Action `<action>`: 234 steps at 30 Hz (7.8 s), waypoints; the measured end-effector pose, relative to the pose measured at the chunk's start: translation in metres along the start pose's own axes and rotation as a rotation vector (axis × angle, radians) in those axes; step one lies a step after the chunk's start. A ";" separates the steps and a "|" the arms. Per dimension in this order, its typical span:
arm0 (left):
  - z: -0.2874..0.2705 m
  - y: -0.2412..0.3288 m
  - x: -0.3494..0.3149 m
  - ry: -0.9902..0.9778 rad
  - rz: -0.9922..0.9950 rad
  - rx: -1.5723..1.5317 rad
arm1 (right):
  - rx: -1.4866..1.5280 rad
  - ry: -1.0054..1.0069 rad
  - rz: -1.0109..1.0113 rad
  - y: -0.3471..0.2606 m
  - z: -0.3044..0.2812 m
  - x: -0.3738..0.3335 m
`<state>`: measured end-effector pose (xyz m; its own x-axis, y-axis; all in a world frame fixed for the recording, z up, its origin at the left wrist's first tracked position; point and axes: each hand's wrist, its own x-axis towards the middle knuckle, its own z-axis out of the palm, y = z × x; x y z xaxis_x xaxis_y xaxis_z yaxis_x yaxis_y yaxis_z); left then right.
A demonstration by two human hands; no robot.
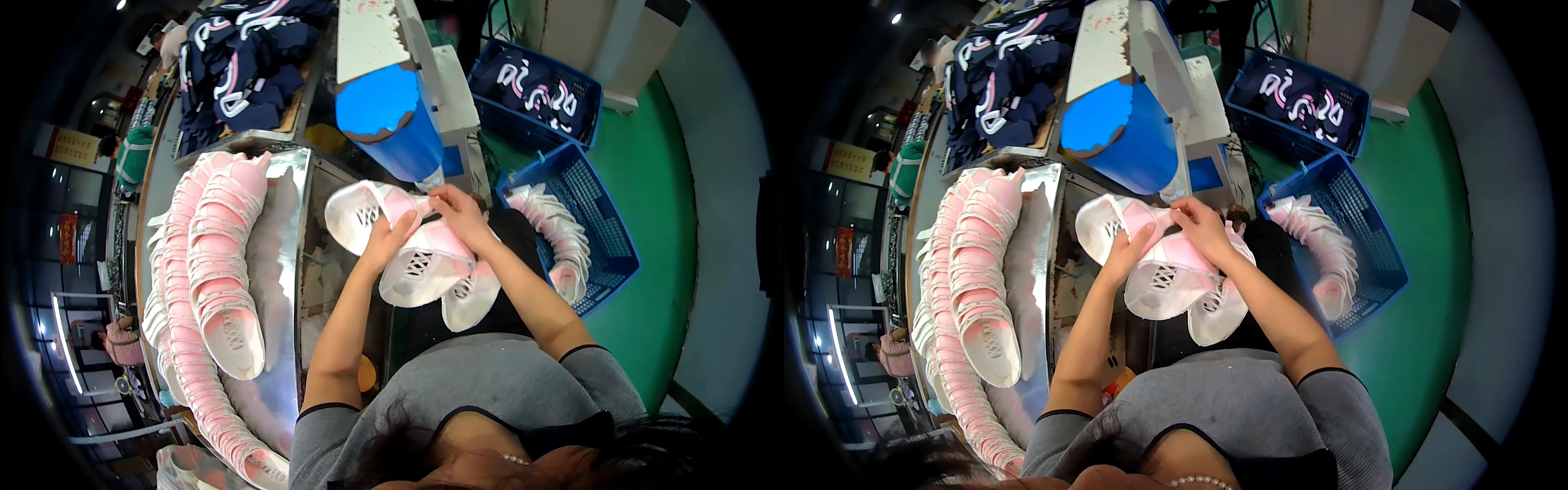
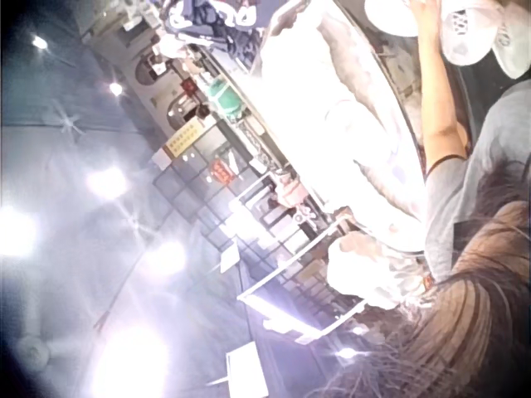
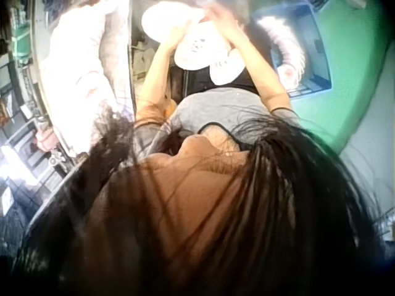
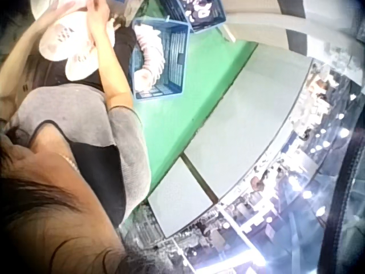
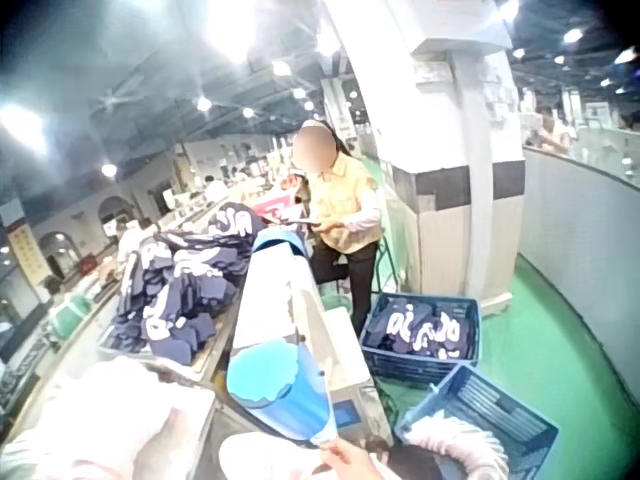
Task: The person picks up pink and white shoe uppers from a large stack, fits them onto a blue machine for a short period, and then places the processed uppers into a blue plastic crate.
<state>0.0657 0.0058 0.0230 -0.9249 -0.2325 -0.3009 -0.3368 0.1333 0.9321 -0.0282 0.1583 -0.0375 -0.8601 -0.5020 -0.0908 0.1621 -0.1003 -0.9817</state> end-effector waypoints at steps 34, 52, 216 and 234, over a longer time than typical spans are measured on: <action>0.045 0.034 -0.036 0.374 0.068 -0.304 | 0.421 0.003 0.091 -0.038 0.004 -0.016; 0.034 0.000 0.071 0.306 -0.197 -0.909 | -0.013 0.135 0.124 0.005 -0.013 0.103; 0.097 -0.054 -0.065 -0.317 0.534 0.526 | 0.133 0.599 0.168 0.034 -0.233 -0.154; 0.180 -0.208 0.060 -0.805 0.214 0.963 | -0.388 0.709 0.797 0.207 -0.272 -0.250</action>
<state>0.0483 0.1372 -0.2255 -0.7082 0.4829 -0.5150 0.1531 0.8172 0.5557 0.0889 0.4970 -0.2640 -0.6788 0.3083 -0.6665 0.7314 0.3650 -0.5760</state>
